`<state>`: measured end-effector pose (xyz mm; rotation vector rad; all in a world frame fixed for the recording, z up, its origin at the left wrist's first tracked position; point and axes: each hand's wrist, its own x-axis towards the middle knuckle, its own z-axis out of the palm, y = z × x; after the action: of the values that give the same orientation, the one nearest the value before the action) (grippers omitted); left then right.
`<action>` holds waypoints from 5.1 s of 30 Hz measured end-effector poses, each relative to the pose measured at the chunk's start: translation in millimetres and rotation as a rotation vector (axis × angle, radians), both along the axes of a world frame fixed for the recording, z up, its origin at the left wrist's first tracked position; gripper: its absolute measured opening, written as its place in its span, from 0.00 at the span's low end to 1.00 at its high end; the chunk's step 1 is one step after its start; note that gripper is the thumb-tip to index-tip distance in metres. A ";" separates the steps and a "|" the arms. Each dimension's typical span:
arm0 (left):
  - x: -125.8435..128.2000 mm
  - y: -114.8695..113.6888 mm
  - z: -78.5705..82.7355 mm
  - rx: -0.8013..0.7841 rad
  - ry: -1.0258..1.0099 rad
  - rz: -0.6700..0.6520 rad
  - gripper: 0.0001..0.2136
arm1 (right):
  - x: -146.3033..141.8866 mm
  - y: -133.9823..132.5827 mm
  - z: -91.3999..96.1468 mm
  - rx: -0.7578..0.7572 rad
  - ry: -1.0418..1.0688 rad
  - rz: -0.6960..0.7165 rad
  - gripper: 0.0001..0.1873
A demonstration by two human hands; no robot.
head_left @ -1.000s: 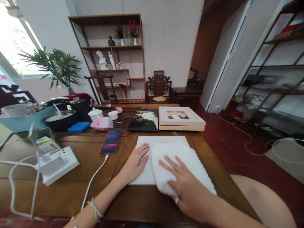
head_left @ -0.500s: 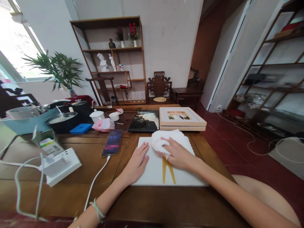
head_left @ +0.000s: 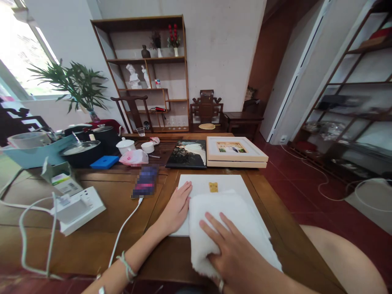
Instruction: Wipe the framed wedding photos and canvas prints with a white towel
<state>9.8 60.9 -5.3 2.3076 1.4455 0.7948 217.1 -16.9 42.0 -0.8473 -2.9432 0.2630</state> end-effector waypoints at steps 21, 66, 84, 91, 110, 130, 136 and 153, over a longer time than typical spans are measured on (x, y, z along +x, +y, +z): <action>4.4 -7.1 10.7 -0.033 -0.318 0.120 0.23 | -30.6 53.0 3.2 0.106 0.048 0.035 0.16; 5.6 -3.0 9.2 -0.023 -0.076 0.024 0.17 | 52.2 113.1 -3.5 0.070 0.139 -0.373 0.16; 5.1 -0.7 8.4 -0.014 -0.041 0.021 0.18 | 78.7 -2.6 18.5 -0.097 0.018 -0.210 0.16; 4.2 -1.9 10.1 -0.015 -0.039 0.018 0.18 | 70.8 89.7 -5.0 0.120 0.078 -0.272 0.12; 6.9 -2.1 10.3 -0.044 -0.002 0.032 0.19 | 91.2 -30.0 33.6 -0.196 -0.029 -0.159 0.15; 5.8 -2.0 10.5 -0.048 -0.002 0.038 0.20 | 68.3 118.5 3.4 0.047 0.014 -0.382 0.23; 5.3 -1.2 7.9 -0.038 -0.018 0.037 0.19 | 79.6 34.8 32.0 -0.136 -0.044 -0.287 0.17; 3.8 -2.0 8.1 -0.031 -0.028 0.025 0.19 | 26.4 111.8 4.4 0.009 0.112 -0.329 0.20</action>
<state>13.5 58.9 2.8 2.2514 1.4666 0.8030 243.5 94.9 46.4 -1.2494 -2.6450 0.2653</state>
